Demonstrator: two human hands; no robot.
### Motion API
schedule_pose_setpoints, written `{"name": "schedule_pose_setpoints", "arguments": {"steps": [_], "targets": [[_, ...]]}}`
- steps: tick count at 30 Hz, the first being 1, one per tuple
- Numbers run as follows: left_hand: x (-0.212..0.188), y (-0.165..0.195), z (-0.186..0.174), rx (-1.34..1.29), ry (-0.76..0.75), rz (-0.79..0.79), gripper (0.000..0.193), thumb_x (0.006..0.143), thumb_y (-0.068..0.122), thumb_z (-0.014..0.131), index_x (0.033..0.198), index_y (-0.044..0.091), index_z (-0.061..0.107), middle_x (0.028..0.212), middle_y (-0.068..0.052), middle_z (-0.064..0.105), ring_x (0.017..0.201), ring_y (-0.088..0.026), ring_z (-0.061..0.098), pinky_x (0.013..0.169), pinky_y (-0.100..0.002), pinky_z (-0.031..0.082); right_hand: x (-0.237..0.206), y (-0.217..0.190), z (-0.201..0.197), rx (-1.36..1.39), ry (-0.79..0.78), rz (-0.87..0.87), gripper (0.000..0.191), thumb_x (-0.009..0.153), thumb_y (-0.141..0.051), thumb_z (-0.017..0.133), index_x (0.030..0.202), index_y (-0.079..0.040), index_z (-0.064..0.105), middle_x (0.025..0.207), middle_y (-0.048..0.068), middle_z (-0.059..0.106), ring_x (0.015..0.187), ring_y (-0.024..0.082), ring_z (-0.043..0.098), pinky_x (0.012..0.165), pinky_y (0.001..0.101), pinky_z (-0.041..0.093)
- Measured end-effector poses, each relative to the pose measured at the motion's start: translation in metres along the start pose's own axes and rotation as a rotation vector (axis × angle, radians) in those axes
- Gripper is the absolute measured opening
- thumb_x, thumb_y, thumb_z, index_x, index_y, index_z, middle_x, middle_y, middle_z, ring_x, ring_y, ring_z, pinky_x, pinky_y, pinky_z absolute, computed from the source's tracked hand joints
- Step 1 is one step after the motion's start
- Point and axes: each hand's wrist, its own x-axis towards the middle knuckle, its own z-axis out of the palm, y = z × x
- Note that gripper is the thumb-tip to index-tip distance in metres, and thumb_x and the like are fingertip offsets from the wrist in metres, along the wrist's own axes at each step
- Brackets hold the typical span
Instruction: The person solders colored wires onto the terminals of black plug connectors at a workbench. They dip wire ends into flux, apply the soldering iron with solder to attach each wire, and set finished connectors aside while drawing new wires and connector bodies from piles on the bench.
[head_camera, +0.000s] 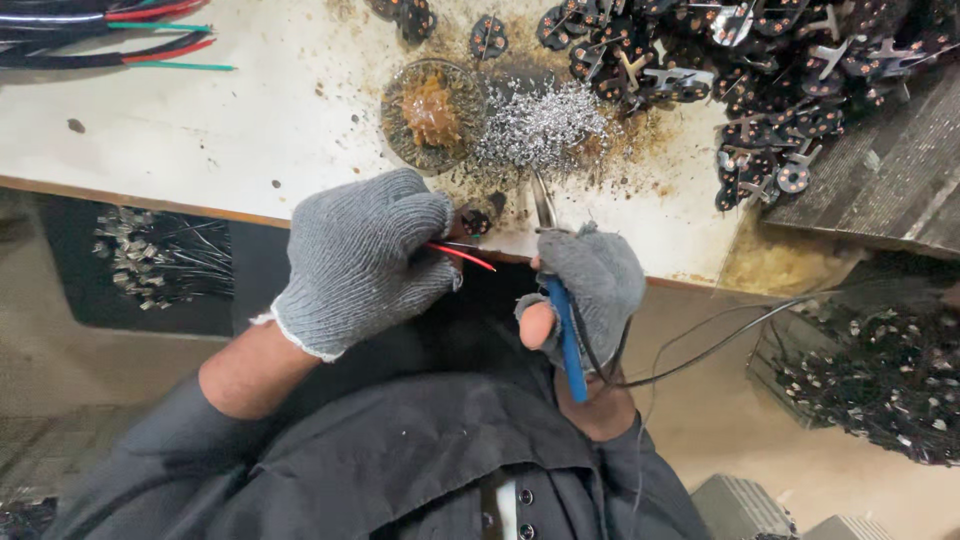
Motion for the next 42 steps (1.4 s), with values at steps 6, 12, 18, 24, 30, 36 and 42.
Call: {"name": "schedule_pose_setpoints", "arguments": {"steps": [6, 12, 18, 24, 30, 36, 42], "targets": [[0.004, 0.002, -0.005, 0.030, -0.043, -0.021, 0.032, 0.065, 0.032, 0.085, 0.088, 0.016, 0.068, 0.082, -0.008, 0.060, 0.076, -0.033, 0.065, 0.061, -0.046, 0.047, -0.013, 0.002, 0.005, -0.020, 0.007, -0.094, 0.054, 0.099, -0.060, 0.059, 0.108, -0.009, 0.074, 0.091, 0.010, 0.065, 0.086, 0.034, 0.062, 0.074, 0.0455, 0.045], [0.001, 0.000, -0.007, 0.094, -0.100, -0.063, 0.032, 0.066, 0.033, 0.086, 0.081, 0.015, 0.064, 0.079, -0.008, 0.059, 0.076, -0.033, 0.064, 0.060, -0.047, 0.047, -0.012, -0.016, -0.002, 0.082, -0.025, -0.060, 0.035, 0.100, -0.043, 0.064, 0.110, -0.009, 0.072, 0.093, 0.009, 0.062, 0.087, 0.032, 0.060, 0.080, 0.0450, 0.045], [0.001, -0.003, -0.010, 0.079, -0.103, -0.069, 0.030, 0.068, 0.033, 0.086, 0.082, 0.016, 0.065, 0.078, -0.008, 0.058, 0.074, -0.033, 0.064, 0.059, -0.047, 0.047, -0.013, -0.018, 0.002, 0.094, -0.017, -0.083, 0.024, 0.094, -0.032, 0.067, 0.100, -0.010, 0.074, 0.089, 0.007, 0.062, 0.088, 0.032, 0.059, 0.080, 0.0459, 0.045], [0.000, -0.005, -0.008, 0.071, -0.041, -0.049, 0.032, 0.068, 0.033, 0.086, 0.085, 0.015, 0.066, 0.080, -0.008, 0.058, 0.074, -0.032, 0.064, 0.061, -0.046, 0.047, -0.010, -0.010, 0.012, 0.050, 0.014, -0.155, 0.017, 0.087, -0.027, 0.069, 0.091, -0.011, 0.074, 0.080, 0.005, 0.063, 0.078, 0.030, 0.058, 0.075, 0.0478, 0.044], [0.005, -0.010, -0.009, 0.097, -0.029, -0.046, 0.028, 0.070, 0.031, 0.085, 0.086, 0.018, 0.067, 0.080, -0.006, 0.059, 0.074, -0.032, 0.064, 0.060, -0.046, 0.047, 0.002, -0.013, 0.013, 0.037, 0.003, -0.167, 0.017, 0.087, -0.027, 0.067, 0.092, -0.012, 0.073, 0.081, 0.006, 0.063, 0.078, 0.031, 0.060, 0.076, 0.0480, 0.046], [0.012, -0.017, -0.013, 0.081, -0.029, -0.036, 0.033, 0.068, 0.033, 0.085, 0.090, 0.016, 0.067, 0.081, -0.007, 0.060, 0.073, -0.032, 0.065, 0.059, -0.046, 0.047, 0.016, -0.013, 0.012, 0.029, -0.072, -0.194, 0.022, 0.086, -0.033, 0.071, 0.094, -0.013, 0.076, 0.077, 0.004, 0.061, 0.074, 0.028, 0.060, 0.069, 0.0430, 0.044], [0.014, -0.021, -0.014, 0.079, -0.040, -0.040, 0.032, 0.067, 0.031, 0.084, 0.089, 0.016, 0.067, 0.080, -0.007, 0.060, 0.071, -0.032, 0.065, 0.057, -0.045, 0.047, 0.024, -0.006, 0.015, 0.016, -0.106, -0.394, 0.023, 0.086, -0.029, 0.083, 0.098, -0.011, 0.076, 0.076, 0.000, 0.065, 0.067, 0.023, 0.059, 0.062, 0.0397, 0.042]]}}
